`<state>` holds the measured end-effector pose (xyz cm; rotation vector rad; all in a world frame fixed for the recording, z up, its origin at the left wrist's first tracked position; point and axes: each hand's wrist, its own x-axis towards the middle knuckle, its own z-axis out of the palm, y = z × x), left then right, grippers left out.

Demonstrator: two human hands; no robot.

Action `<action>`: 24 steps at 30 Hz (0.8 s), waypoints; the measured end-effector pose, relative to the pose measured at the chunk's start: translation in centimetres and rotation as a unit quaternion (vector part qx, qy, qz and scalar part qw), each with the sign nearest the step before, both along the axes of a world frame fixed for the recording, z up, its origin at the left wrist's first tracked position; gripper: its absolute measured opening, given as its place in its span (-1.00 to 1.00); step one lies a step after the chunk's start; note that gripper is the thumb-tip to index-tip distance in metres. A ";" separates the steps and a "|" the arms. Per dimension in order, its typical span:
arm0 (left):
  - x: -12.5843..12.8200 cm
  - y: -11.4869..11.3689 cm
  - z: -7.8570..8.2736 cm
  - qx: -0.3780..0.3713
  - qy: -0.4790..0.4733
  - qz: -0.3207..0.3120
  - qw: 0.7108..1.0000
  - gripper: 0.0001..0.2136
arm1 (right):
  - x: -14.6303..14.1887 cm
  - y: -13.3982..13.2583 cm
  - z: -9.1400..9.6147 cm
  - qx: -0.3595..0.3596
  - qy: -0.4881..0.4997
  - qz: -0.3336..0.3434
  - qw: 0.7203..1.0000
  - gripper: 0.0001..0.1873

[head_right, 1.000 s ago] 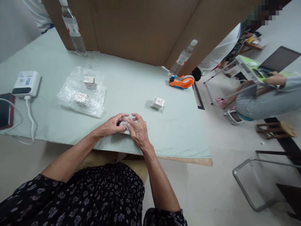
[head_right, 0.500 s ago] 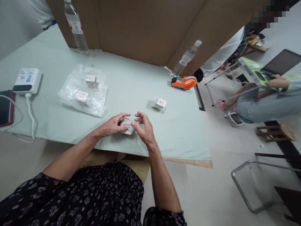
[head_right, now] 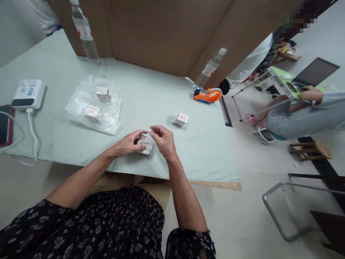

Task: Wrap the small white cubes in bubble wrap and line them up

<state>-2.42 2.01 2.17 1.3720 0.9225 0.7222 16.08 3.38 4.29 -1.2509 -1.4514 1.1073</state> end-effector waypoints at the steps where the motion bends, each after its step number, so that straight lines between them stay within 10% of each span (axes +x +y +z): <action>1: 0.0 0.0 0.2 0.008 0.010 0.004 1.000 -0.39 | -0.1 -0.3 0.2 0.014 -0.017 0.000 1.000 -0.79; 10: 0.0 -0.6 0.9 0.019 -0.002 0.000 1.000 -0.73 | -1.0 -5.3 0.4 0.228 -0.238 0.009 0.944 -0.80; 18: -1.6 -0.8 0.5 0.086 0.071 -0.084 0.990 -0.52 | -0.6 -5.9 -0.8 0.288 -0.296 0.016 0.910 -0.78; 24: -1.6 -1.9 -1.3 0.228 0.115 -0.028 0.966 -0.47 | -0.7 -6.1 -0.8 0.306 -0.307 0.025 0.901 -0.76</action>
